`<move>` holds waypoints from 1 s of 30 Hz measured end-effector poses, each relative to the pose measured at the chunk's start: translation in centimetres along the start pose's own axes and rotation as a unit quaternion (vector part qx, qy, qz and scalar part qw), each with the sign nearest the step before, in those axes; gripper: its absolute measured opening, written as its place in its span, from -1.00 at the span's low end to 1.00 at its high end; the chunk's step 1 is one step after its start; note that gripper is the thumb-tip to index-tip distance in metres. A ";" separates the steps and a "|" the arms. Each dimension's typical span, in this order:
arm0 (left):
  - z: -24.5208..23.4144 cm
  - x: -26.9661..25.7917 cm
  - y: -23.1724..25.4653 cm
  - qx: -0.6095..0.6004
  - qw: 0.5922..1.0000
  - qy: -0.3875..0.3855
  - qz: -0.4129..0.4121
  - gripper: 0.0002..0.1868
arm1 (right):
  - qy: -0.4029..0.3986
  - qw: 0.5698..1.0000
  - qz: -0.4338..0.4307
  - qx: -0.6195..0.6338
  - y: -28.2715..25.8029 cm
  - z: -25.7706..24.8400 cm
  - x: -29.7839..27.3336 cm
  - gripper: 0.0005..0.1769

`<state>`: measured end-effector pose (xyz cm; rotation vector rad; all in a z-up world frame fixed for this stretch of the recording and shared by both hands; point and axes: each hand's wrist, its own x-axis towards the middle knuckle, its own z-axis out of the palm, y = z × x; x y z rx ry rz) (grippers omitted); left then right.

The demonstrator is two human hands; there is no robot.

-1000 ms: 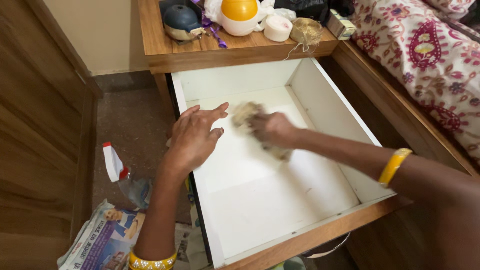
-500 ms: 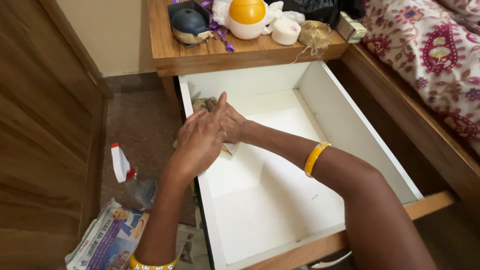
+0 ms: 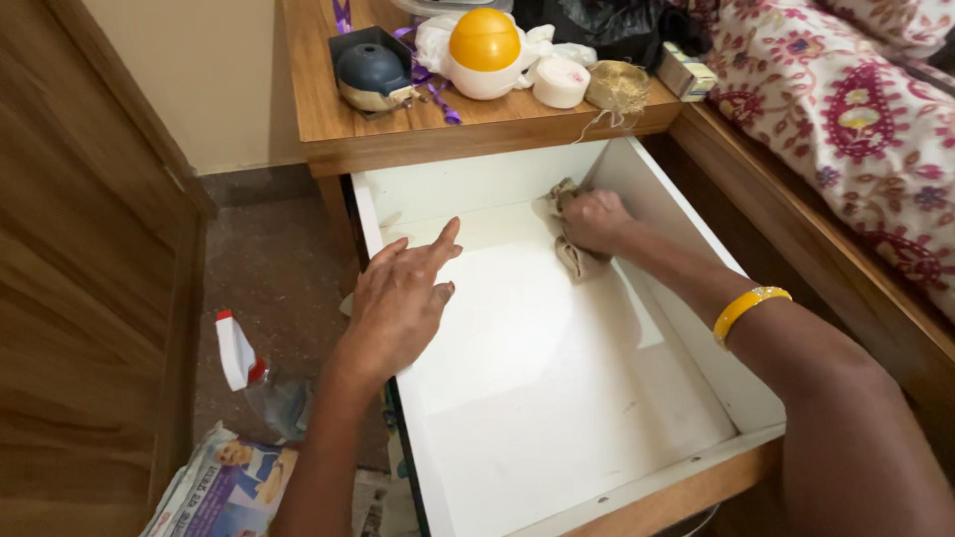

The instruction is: The person wipes the inside of an open white drawer with a cloth, moving the cloth across the bottom and sides. The person also wipes the front wooden edge of the drawer. The drawer remains open throughout the clip.

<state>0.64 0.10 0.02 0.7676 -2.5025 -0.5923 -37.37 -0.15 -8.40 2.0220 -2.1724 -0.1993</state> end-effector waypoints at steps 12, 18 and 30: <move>-0.6 0.2 1.1 0.024 0.999 -0.016 -0.025 -0.38 | -0.206 0.978 -0.037 -0.018 0.9 -1.8 -7.4 -0.79; -1.2 -0.2 1.7 0.012 0.999 -0.028 -0.038 -0.43 | -0.371 0.928 -0.035 0.009 -2.4 -5.5 -16.3 -0.84; -0.2 -0.1 0.4 -0.001 1.000 0.013 0.001 -0.32 | -0.467 0.867 -0.077 0.158 -14.3 -10.0 -19.7 -0.72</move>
